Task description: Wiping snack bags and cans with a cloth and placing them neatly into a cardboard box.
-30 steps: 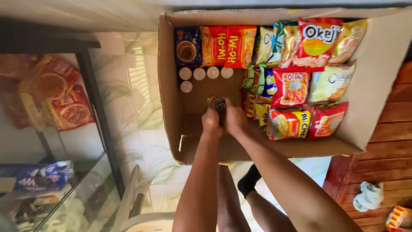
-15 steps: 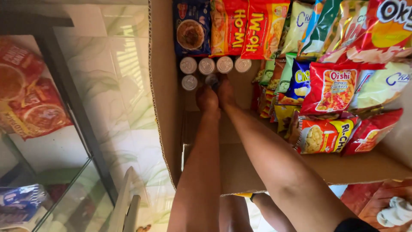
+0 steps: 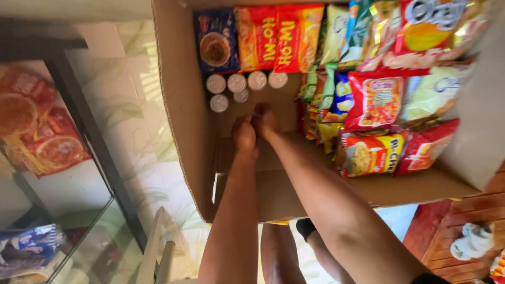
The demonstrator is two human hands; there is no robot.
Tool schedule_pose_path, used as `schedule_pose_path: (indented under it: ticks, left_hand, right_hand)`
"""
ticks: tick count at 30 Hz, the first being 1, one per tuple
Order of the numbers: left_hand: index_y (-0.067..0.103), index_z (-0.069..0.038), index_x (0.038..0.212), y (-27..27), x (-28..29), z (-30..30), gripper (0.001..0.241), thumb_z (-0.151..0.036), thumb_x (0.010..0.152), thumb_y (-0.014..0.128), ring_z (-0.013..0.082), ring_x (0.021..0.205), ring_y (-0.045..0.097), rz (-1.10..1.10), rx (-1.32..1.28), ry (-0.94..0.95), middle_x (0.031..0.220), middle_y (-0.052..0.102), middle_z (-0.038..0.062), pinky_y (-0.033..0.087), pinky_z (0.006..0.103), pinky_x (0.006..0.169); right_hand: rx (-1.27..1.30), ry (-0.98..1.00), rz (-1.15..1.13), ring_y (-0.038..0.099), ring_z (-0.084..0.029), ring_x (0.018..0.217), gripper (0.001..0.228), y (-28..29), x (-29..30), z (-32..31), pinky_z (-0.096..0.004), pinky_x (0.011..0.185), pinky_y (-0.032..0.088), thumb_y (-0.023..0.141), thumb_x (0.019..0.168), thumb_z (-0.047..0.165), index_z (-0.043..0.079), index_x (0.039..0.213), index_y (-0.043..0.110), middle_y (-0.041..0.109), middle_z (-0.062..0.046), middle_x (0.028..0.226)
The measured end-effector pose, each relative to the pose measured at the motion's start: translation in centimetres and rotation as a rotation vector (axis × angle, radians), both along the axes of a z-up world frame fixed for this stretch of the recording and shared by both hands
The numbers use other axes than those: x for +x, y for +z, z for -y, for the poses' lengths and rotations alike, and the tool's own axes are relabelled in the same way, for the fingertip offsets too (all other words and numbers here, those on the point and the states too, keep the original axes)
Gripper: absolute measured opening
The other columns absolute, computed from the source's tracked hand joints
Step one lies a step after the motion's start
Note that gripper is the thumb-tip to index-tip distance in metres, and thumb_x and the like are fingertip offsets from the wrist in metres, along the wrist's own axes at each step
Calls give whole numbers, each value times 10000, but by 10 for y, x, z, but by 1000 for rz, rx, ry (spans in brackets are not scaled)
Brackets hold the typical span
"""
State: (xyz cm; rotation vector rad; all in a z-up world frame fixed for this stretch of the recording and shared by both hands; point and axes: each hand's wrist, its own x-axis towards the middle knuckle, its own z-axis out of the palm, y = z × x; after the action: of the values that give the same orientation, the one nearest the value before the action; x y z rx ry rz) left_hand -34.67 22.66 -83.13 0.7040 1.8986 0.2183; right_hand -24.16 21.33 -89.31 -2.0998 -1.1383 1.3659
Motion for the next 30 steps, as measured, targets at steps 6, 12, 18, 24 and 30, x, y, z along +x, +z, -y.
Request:
schedule_pose_path:
  ticks: [6,12,18,24,30]
  left_hand:
    - [701,-33,1235,123,20,-15,350,-200,949,589,201,1076,682,561,41,538,1195,739,87,521,325,940]
    - [605,-62,1278,253,49,1,327,-198,982,591,209,846,700,705,-89,590,1072,731,80,564,337,737]
    - [631,-55,1273,328,88,41,324,-213,995,577,184,864,691,629,-198,313,1004,698,82,558,339,749]
    - [632,-39,1268,353,164,85,318,-178,988,572,144,833,650,627,-262,75,966,662,55,538,316,755]
    - [664,-36,1206,372,290,129,273,-131,956,612,165,767,634,552,-374,-237,951,688,79,512,292,707]
  right_hand:
    - [-168,51,-123,725,-295,1018,199,215,35,-24,-390,870,572,608,971,134,72,1142,687,741,-144,1071]
    - [-157,-171,-516,706,-162,992,312,328,95,22,-314,871,589,688,887,51,25,1189,618,703,-64,1052]
    - [-152,-565,-770,711,-156,1028,263,404,141,98,-324,933,595,622,960,75,8,1212,588,708,-94,1082]
    - [-57,-709,-723,695,-155,1045,199,415,194,198,-318,911,584,566,1011,62,11,1196,621,700,-68,1088]
    - [275,-1148,-918,664,-165,983,264,349,257,331,-322,851,555,658,984,18,29,1244,612,673,-66,1072]
